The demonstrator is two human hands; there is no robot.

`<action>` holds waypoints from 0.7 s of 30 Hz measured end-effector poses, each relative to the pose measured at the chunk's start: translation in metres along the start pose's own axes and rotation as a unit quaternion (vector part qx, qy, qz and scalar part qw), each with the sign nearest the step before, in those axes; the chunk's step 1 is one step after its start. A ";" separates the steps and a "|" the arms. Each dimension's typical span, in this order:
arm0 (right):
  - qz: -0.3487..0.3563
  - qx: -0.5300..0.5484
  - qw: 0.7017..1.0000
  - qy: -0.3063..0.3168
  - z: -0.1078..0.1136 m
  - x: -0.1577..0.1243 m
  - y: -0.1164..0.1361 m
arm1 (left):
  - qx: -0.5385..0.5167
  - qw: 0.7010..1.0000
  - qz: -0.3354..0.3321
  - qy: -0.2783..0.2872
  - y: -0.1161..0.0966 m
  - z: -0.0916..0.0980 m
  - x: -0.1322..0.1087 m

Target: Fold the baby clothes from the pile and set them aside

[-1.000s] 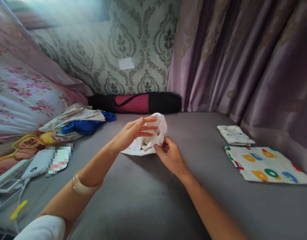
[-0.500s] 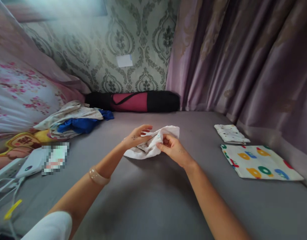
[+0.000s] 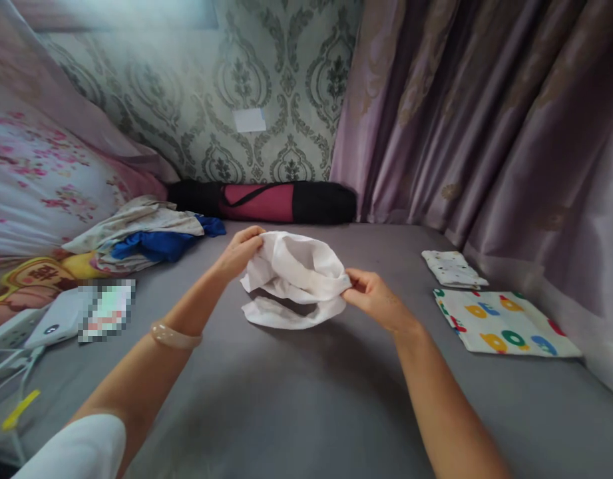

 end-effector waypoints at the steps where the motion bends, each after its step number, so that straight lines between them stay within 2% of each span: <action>1: -0.004 -0.001 1.000 -0.014 0.007 0.001 0.002 | 0.007 1.000 -0.004 -0.011 -0.005 0.013 -0.003; 3: -0.018 -0.004 0.999 -0.036 0.019 0.003 0.011 | 0.018 1.000 -0.017 0.005 -0.018 0.035 -0.011; 5: -0.030 -0.014 0.998 -0.053 0.027 0.004 0.025 | 0.023 0.998 -0.033 0.046 -0.036 0.051 -0.024; 8: -0.028 -0.018 0.996 -0.082 0.032 0.005 0.054 | 0.027 0.994 -0.065 0.088 -0.063 0.063 -0.044; 11: -0.035 -0.032 0.993 -0.107 0.029 0.009 0.070 | 0.037 0.992 -0.077 0.090 -0.074 0.066 -0.055; 15: -0.085 -0.120 0.988 -0.049 0.020 0.022 0.059 | 0.031 0.994 -0.037 0.099 -0.053 0.068 -0.054; 18: -0.066 -0.157 0.985 -0.037 0.017 0.031 0.045 | 0.043 0.994 -0.003 0.104 -0.027 0.070 -0.048; 21: -0.027 -0.194 0.979 -0.055 0.020 0.039 0.039 | 0.077 0.995 -0.003 0.071 -0.011 0.071 -0.040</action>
Point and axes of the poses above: each hand's wrist, its own x-axis towards the middle knuckle, its own z-axis out of the back of the hand, y = z × x, the point moved 1 cm from there along x, towards the middle knuckle, and after that the axes turned 1 degree about z, right-handed, at the moved point
